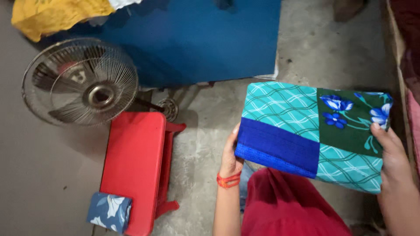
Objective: The person folds a blue and green patterned blanket by hand on a bed and then places it onto a red table.
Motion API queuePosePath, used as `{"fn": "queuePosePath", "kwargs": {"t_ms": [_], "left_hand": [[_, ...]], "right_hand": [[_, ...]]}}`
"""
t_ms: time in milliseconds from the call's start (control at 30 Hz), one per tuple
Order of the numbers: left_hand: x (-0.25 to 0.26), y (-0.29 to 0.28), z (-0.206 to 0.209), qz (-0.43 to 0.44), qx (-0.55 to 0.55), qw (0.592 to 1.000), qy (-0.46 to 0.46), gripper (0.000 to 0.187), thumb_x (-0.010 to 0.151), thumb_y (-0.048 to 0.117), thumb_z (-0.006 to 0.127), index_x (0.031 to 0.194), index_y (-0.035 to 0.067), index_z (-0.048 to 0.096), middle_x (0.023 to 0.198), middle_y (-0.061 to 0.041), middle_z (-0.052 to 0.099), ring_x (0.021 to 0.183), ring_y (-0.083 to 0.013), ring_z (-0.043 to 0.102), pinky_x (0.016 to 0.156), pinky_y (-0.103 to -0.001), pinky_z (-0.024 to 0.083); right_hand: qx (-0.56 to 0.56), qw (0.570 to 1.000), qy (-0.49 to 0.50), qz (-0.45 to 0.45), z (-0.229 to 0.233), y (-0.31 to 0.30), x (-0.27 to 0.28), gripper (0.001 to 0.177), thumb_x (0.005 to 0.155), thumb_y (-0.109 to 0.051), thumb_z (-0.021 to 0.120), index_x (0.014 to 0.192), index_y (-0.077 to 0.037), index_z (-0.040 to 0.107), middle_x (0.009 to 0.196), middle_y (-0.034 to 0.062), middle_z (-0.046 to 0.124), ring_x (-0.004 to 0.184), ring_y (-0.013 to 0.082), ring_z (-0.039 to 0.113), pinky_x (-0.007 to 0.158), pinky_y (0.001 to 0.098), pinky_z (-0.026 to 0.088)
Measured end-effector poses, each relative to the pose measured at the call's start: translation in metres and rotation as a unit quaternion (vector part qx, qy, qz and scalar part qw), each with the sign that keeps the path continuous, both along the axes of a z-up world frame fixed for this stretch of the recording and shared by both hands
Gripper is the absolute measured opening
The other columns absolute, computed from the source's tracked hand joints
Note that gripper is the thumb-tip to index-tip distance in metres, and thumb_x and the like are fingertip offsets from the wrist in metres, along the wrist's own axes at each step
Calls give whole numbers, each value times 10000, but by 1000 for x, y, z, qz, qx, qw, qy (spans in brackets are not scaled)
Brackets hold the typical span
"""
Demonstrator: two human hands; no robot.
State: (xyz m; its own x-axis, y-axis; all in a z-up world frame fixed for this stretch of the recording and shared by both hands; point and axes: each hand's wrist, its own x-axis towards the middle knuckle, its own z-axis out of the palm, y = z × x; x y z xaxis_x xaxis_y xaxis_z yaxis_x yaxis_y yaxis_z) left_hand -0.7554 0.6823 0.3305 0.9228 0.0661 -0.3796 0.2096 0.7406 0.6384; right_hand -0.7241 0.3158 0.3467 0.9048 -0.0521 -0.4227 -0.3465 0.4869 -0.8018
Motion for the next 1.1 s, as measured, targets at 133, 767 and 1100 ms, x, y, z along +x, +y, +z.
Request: {"fn": "queuePosePath", "kwargs": {"t_ms": [133, 767, 1100], "left_hand": [[-19, -1, 17, 52, 11, 998, -29, 599, 1042, 339, 490, 1527, -9, 446, 1546, -123, 509, 1425, -240, 476, 1197, -384, 357], [-129, 37, 56, 162, 85, 983, 1, 666, 953, 127, 628, 1565, -20, 411, 1437, -135, 583, 1263, -198, 594, 1082, -319, 472], [-149, 124, 52, 156, 83, 984, 19, 641, 932, 98, 624, 1530, -26, 432, 1425, -134, 583, 1263, -201, 587, 1076, -331, 471]], "right_hand": [[6, 999, -12, 36, 9, 12, 8, 485, 1074, -256, 611, 1509, -57, 533, 1354, 76, 659, 1163, 208, 658, 1020, 381, 515], [-11, 987, -31, 159, 32, 84, -17, 466, 1053, -232, 649, 1469, -49, 548, 1359, 93, 660, 1161, 189, 670, 1017, 350, 539], [-27, 990, -13, 135, 17, 155, -41, 442, 1029, -250, 683, 1419, -67, 582, 1287, 52, 682, 1111, 152, 659, 990, 331, 518]]}}
